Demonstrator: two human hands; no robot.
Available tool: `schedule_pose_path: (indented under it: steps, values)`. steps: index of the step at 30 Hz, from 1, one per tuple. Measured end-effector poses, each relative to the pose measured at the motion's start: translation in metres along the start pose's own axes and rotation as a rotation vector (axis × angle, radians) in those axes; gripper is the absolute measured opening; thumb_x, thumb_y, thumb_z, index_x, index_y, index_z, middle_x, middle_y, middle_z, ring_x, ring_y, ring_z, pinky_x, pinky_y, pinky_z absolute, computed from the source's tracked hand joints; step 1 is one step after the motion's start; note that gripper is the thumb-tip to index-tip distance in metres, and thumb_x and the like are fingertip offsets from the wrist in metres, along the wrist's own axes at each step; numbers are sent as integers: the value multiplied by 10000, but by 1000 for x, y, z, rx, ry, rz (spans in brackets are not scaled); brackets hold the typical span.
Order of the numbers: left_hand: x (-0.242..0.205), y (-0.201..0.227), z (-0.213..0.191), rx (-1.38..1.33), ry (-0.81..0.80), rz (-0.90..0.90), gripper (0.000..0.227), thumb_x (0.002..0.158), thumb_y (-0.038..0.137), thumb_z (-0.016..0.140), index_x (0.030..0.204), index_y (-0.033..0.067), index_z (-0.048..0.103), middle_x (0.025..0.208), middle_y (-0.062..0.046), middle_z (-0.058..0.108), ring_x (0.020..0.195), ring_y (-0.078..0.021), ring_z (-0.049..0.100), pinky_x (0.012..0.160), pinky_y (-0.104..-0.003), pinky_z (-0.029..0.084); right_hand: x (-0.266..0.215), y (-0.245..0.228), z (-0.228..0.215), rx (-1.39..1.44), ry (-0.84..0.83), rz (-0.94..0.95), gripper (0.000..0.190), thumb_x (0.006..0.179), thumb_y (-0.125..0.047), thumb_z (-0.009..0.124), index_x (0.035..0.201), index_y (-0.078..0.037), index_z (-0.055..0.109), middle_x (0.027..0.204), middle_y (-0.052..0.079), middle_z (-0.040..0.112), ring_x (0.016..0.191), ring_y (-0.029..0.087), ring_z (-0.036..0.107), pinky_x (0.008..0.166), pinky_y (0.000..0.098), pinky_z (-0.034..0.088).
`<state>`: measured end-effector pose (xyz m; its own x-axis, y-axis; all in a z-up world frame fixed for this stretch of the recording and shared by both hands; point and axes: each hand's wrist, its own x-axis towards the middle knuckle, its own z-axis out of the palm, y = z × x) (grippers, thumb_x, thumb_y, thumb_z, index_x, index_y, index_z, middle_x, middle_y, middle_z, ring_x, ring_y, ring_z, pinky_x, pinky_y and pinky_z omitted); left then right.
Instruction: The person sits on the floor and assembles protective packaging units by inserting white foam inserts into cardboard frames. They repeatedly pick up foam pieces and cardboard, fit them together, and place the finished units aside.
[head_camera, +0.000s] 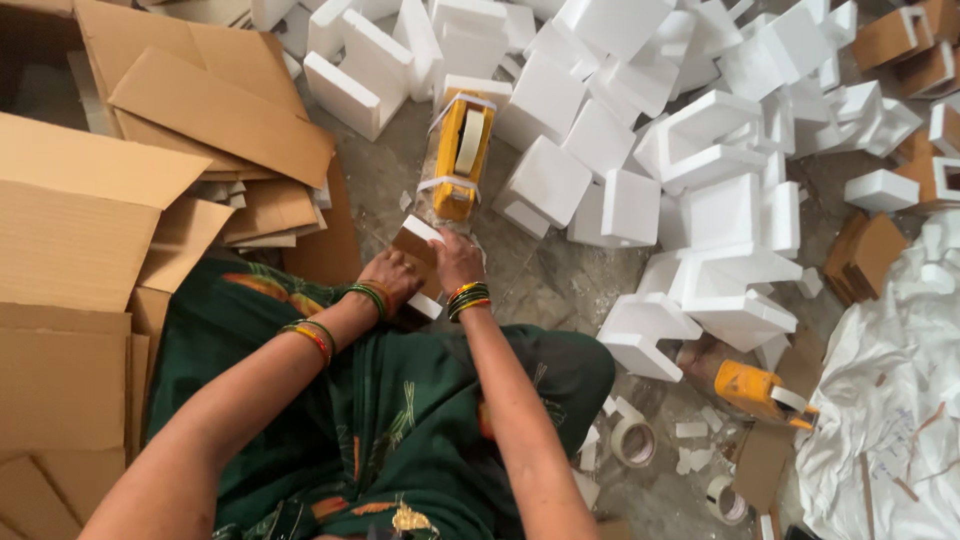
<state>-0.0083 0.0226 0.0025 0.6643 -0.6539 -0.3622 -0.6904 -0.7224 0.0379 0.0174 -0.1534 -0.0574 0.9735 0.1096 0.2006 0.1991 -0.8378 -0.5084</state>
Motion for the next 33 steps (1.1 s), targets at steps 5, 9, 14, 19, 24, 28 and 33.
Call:
schedule_pose_path:
  steps: [5,9,14,19,24,28,33]
  values:
    - [13,6,36,-71,110,24,410,813,283,706,1212,201,658,1235,-52,664,1203,-259,591,1016,-401,445,-14,1,6,-15,59,-90,335,967,-299,673,1209,-67,677,1122,145,721,1056,365,659,897,504,496]
    - [4,9,45,-129,195,46,395,858,389,699,1176,158,667,1203,-72,671,1175,-260,612,1004,-399,464,-19,-16,-12,34,20,-186,407,938,-296,690,1252,-40,659,1163,141,707,1085,354,647,913,496,495]
    - [1,4,20,-178,155,29,653,670,557,796,1156,147,647,1177,-78,646,1166,-267,577,984,-409,441,-1,-19,-18,80,20,-168,358,942,-273,705,1222,-53,678,1158,155,713,1088,348,653,927,475,520]
    - [6,-2,37,-196,436,-62,519,884,403,782,1261,129,552,1208,-87,614,1183,-262,586,1070,-391,472,14,-18,-15,108,28,-168,245,997,-224,664,1183,-70,704,1094,153,728,1060,336,665,938,464,527]
    - [-3,8,15,-425,438,-314,1296,543,477,925,1538,70,202,1531,-313,296,1353,-493,357,1062,-509,405,0,-22,-26,72,17,-222,370,937,-260,722,1239,-61,645,1162,146,697,1107,360,620,946,493,450]
    - [3,-5,6,-718,296,-372,1665,351,475,1040,1584,78,-6,1660,-311,64,1486,-538,141,1128,-542,280,3,-16,-16,-45,15,-202,491,830,-149,700,1311,-99,613,1241,103,680,1176,332,602,1008,487,441]
    - [35,-57,38,-1002,697,-230,1289,726,370,913,1626,60,43,1631,-273,246,1469,-474,310,1183,-503,344,1,-5,-10,19,6,-166,452,852,-111,704,1300,-106,637,1208,96,689,1145,324,615,982,469,446]
